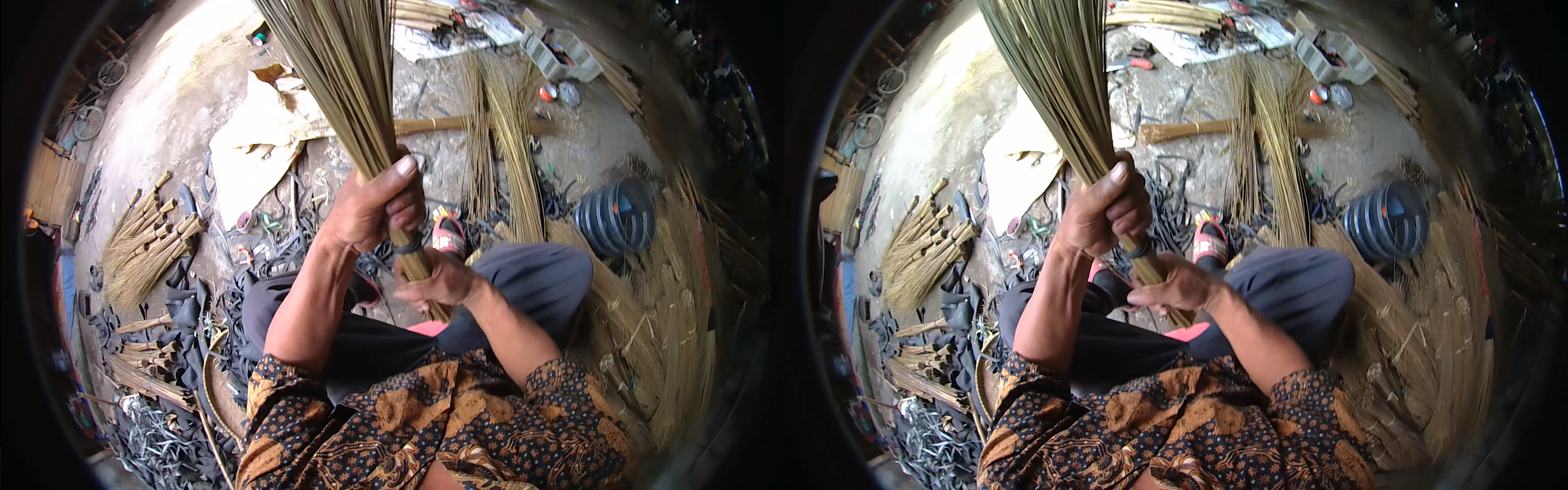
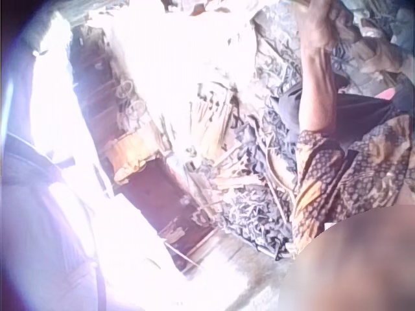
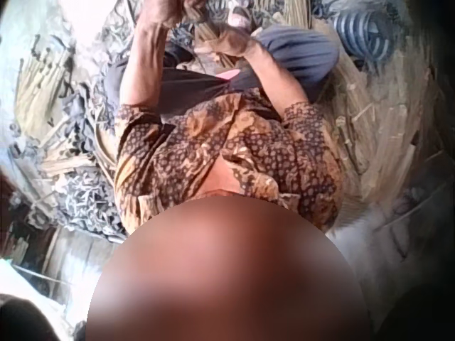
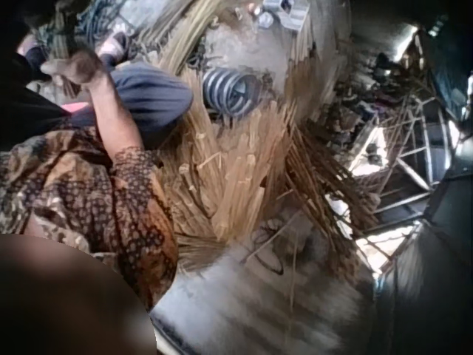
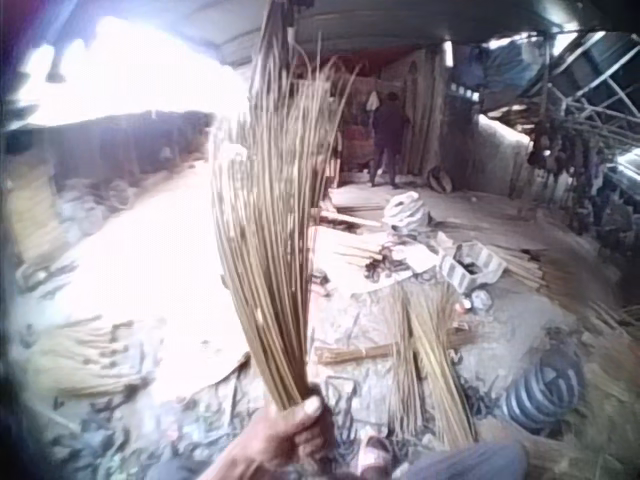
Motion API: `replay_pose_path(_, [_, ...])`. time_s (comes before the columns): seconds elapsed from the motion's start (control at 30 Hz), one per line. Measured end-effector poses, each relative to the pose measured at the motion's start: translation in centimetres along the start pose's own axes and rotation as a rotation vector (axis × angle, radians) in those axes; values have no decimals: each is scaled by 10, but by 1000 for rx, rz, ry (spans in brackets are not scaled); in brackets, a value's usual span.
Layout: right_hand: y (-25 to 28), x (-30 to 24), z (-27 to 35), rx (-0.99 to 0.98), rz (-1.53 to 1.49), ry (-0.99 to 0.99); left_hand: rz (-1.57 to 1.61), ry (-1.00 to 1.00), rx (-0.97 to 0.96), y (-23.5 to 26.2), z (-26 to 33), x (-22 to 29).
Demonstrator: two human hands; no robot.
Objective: The person sits on the floor and repeatedly gathers bundles of thin sticks, aligns them, and ties them with black strips. The person places each finished bundle aside and continues with the next bundle.
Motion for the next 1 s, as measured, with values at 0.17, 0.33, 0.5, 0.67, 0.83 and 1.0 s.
replay_pose_path(0.17, [21,10,15,390,550,-143,-401,-202,411,-7,-19,15])
replay_pose_path(0.33, [43,34,18,36,479,-89,-256,-138,252,-1,-13,21])
replay_pose_path(0.5, [92,51,33,502,584,-129,-766,-161,467,36,13,-41])
replay_pose_path(0.67, [125,80,50,744,215,117,-884,-12,751,79,50,-169])
replay_pose_path(0.83, [135,116,48,704,214,49,-812,-173,757,121,66,-200])
replay_pose_path(1.0, [131,132,44,668,695,-136,-613,192,805,106,56,-190])
Point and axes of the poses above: each hand's wrist, its own z-axis away from the middle knuckle, its own y-axis out of the back of the hand, x = y × z, the point moved 1 cm from there along -z, towards the middle knuckle, and after that the axes turned 8 degrees about -x, right-handed, at the moved point
